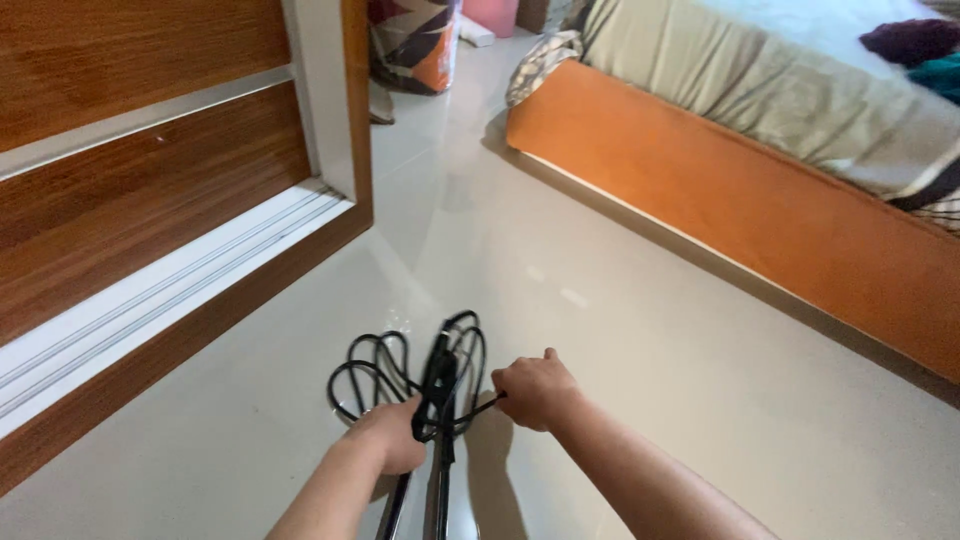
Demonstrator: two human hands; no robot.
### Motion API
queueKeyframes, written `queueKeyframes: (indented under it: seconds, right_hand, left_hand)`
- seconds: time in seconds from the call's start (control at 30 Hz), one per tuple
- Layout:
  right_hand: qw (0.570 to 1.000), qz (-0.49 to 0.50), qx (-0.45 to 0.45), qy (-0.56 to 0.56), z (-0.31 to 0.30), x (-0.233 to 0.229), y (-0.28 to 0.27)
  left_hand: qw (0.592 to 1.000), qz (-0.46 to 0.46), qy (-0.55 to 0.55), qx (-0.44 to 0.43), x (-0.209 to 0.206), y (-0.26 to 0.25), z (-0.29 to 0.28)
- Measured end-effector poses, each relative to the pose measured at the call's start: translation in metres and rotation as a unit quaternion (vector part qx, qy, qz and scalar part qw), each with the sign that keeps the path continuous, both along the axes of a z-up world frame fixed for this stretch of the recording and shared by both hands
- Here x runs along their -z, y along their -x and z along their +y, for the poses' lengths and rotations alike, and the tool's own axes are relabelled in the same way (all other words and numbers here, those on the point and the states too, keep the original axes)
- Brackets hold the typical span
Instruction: Organizing and putting away a hair dryer and a hair iron into a bedroom drawer after tidying their cords with rubber bands.
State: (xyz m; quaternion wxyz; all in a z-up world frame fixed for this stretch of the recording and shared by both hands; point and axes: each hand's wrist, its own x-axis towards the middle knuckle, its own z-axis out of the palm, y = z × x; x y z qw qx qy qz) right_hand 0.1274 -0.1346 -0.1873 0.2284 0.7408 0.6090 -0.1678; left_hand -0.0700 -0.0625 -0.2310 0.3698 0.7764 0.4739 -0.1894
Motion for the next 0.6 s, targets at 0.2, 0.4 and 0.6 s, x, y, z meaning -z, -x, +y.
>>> queueKeyframes:
  seconds: [0.2,0.4,0.6]
  right_hand:
    - [0.997,-0.017,0.064,0.03,-0.031,-0.01,-0.045]
    - [0.991,0.03,0.045,-0.12,-0.056,-0.051,-0.059]
    - [0.939,0.152,0.098,-0.291,-0.064,-0.096,-0.072]
  left_hand:
    - [0.994,-0.009,-0.015,0.108,-0.027,-0.042,-0.026]
    - [0.978,-0.045,-0.141,0.149,-0.078,-0.043,-0.03]
    - [0.967,-0.15,-0.207,0.005,-0.124,-0.022,0.003]
